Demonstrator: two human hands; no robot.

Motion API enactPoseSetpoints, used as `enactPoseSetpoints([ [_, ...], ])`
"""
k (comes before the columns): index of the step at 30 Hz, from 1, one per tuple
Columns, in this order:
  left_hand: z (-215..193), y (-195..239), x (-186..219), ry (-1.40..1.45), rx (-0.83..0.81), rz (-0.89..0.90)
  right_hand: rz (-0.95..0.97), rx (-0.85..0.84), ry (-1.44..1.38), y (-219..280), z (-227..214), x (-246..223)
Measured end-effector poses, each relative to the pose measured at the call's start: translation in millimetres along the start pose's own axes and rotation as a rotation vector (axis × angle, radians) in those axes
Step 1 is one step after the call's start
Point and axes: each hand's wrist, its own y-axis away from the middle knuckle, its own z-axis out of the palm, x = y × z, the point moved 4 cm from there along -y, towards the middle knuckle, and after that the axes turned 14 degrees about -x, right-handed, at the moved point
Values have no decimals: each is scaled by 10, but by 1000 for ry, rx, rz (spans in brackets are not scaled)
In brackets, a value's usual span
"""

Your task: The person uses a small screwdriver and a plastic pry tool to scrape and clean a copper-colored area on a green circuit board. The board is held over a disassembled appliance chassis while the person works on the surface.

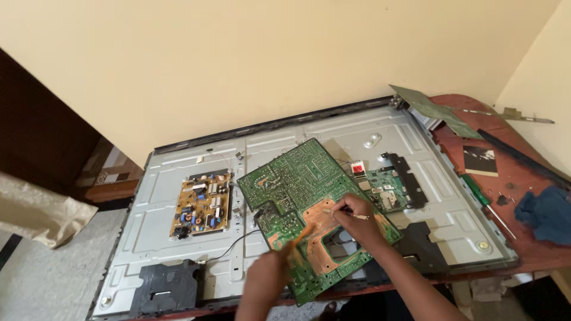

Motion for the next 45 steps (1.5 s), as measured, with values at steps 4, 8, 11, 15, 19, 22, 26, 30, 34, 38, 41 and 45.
enactPoseSetpoints([
  [4,80,11,427,-145,58,20,-20,-6,-25,5,20,-30],
  [8,63,-14,553,-190,251,-26,18,-6,-52,4,31,-38],
  [11,70,-118,540,-163,345,-17,-13,-13,2,-1,11,-86],
  [15,233,-228,603,-223,276,72,-35,-11,71,-11,45,-135],
  [19,301,-206,696,-211,382,112,-16,4,11,-4,37,-124],
  [22,244,-221,606,-161,359,9,21,-8,-39,-1,51,-101],
  [26,193,-257,503,-111,299,-54,-24,-4,-5,13,45,-120],
  [30,207,-274,546,-161,337,40,-38,-9,-21,-5,33,-123],
  [34,236,-307,472,-118,259,0,-31,-13,-10,6,47,-100],
  [38,206,-344,437,-89,266,-11,-23,-17,-28,2,37,-105],
  [41,237,-350,449,-112,258,-22,-33,-22,-39,13,38,-143],
  [45,256,-347,455,-134,270,-27,-10,-16,-11,17,43,-207],
])
